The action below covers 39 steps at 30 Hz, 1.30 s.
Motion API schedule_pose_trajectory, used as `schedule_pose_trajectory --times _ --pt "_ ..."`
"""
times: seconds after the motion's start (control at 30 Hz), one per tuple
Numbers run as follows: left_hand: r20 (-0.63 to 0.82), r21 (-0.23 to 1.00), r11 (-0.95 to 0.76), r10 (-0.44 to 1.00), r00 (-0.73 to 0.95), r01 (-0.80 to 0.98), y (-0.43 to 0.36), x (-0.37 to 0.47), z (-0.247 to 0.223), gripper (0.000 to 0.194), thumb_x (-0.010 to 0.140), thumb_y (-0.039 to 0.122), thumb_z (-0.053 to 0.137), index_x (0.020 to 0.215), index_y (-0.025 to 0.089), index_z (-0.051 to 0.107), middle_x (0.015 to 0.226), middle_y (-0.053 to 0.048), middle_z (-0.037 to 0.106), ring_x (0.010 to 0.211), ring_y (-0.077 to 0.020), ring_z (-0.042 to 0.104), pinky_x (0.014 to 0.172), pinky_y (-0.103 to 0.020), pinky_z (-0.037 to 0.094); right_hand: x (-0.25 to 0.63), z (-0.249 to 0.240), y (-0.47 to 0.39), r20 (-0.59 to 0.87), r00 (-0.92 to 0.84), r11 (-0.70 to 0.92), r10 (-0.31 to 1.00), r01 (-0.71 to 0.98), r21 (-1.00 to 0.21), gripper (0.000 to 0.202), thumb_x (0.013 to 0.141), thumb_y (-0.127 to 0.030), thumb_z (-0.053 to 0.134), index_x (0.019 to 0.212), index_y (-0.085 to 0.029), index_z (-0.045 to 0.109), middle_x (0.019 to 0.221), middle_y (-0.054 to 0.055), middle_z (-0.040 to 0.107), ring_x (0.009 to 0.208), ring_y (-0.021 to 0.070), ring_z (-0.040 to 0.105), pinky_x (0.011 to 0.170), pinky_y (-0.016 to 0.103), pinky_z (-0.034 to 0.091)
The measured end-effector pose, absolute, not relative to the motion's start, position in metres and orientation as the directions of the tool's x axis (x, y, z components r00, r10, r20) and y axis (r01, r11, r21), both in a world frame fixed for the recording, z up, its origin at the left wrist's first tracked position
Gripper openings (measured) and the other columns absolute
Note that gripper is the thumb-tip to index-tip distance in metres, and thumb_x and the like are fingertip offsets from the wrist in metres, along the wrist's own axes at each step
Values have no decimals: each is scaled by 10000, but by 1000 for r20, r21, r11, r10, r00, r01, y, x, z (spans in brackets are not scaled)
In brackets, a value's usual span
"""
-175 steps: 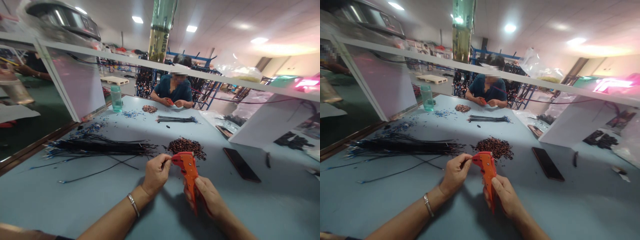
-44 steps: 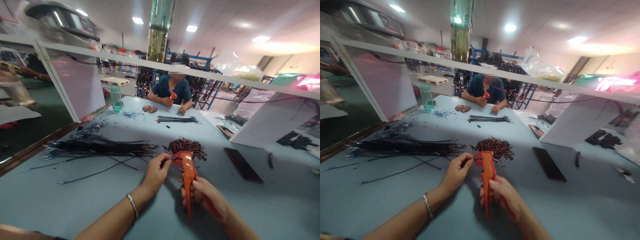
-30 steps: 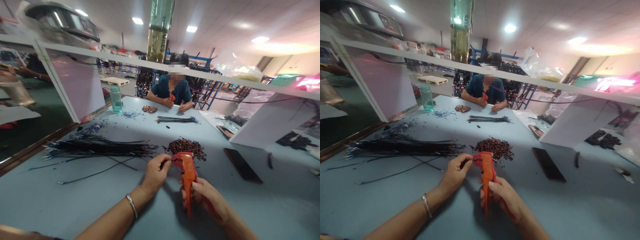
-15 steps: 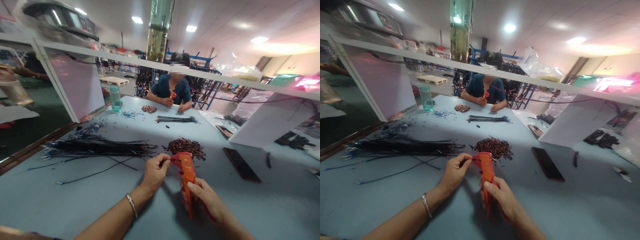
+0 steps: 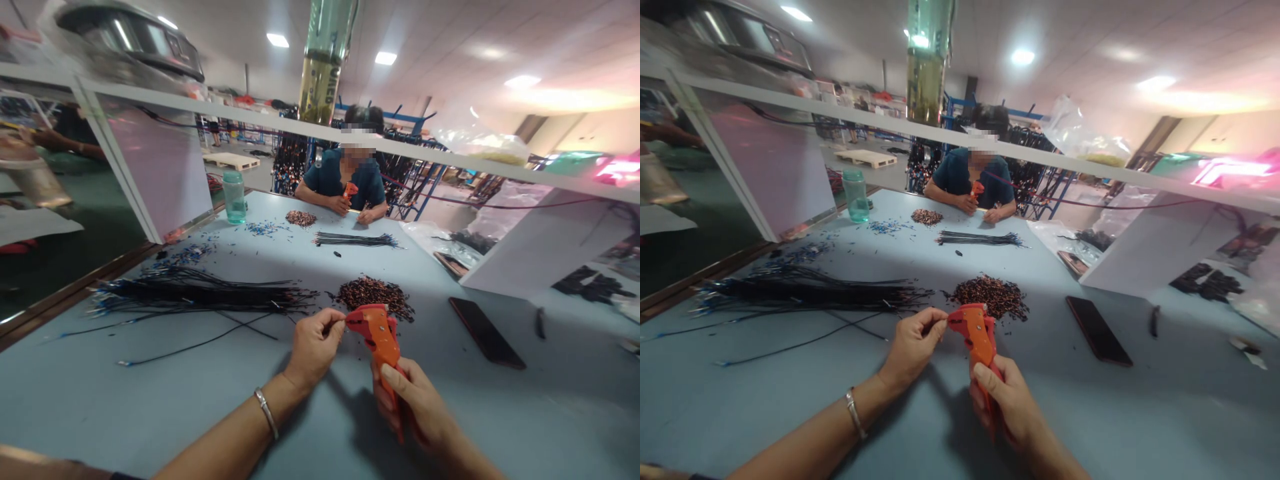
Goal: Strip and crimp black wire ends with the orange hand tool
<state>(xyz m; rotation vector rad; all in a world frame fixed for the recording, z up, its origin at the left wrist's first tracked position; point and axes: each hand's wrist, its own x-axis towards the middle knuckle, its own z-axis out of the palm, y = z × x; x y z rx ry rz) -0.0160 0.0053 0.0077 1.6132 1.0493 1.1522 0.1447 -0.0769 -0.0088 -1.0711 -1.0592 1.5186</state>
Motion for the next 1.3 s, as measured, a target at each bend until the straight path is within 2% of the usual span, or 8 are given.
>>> schedule_pose_trajectory --times 0.33,0.5,0.63,0.77,0.9,1.1,1.2,1.3 --pt "213 953 -238 966 144 185 13 -16 -1 209 785 320 519 758 150 636 564 23 530 533 -119 466 535 -219 359 148 -5 -75 -142 -113 -174 983 -362 -916 390 767 -526 664 792 -156 542 501 -58 496 346 71 433 358 197 394" --pt "180 972 -195 976 119 131 16 -17 0 197 762 337 539 743 159 620 569 29 530 546 -121 483 550 -219 381 155 8 -74 -98 -41 -106 994 -370 -923 351 781 -477 671 885 -150 593 660 17 607 531 140 578 536 275 493" --pt "141 986 -152 978 154 62 11 -14 3 194 733 344 562 711 158 613 557 36 519 544 -118 481 552 -219 390 159 8 -71 -18 32 -12 999 -182 -983 367 805 -477 635 954 -143 598 777 60 630 696 197 604 634 317 504" --pt "84 996 -87 976 200 3 7 -10 3 188 711 340 589 700 154 612 548 39 515 541 -116 478 550 -221 387 161 7 -72 117 48 105 992 191 -976 326 866 -444 545 987 -144 587 772 38 611 693 181 569 662 299 481" --pt "26 998 -12 970 242 -59 6 -7 1 189 705 326 614 733 139 627 556 39 528 548 -111 477 561 -219 384 155 9 -74 310 -44 286 950 524 -802 210 880 -340 494 947 -158 575 752 22 599 644 162 560 613 261 466" --pt "-19 957 122 931 365 -262 1 -5 1 150 664 277 665 680 142 601 605 40 559 564 -91 453 572 -202 379 154 -3 -70 568 -218 447 793 842 -301 323 833 -258 544 1142 -167 527 956 119 660 820 245 624 708 341 503" --pt "-58 936 186 919 390 -298 -1 -4 2 158 632 258 693 655 142 588 578 53 541 539 -79 431 557 -194 365 156 -7 -67 579 -248 427 777 883 -196 326 832 -271 560 1141 -171 535 971 130 667 838 261 625 727 372 505" --pt "-68 929 206 913 403 -308 -2 -4 4 172 606 243 723 639 140 590 570 54 548 534 -77 433 559 -194 365 156 -7 -66 587 -253 424 769 889 -171 320 837 -275 556 1138 -169 543 970 128 669 837 257 625 723 376 507"
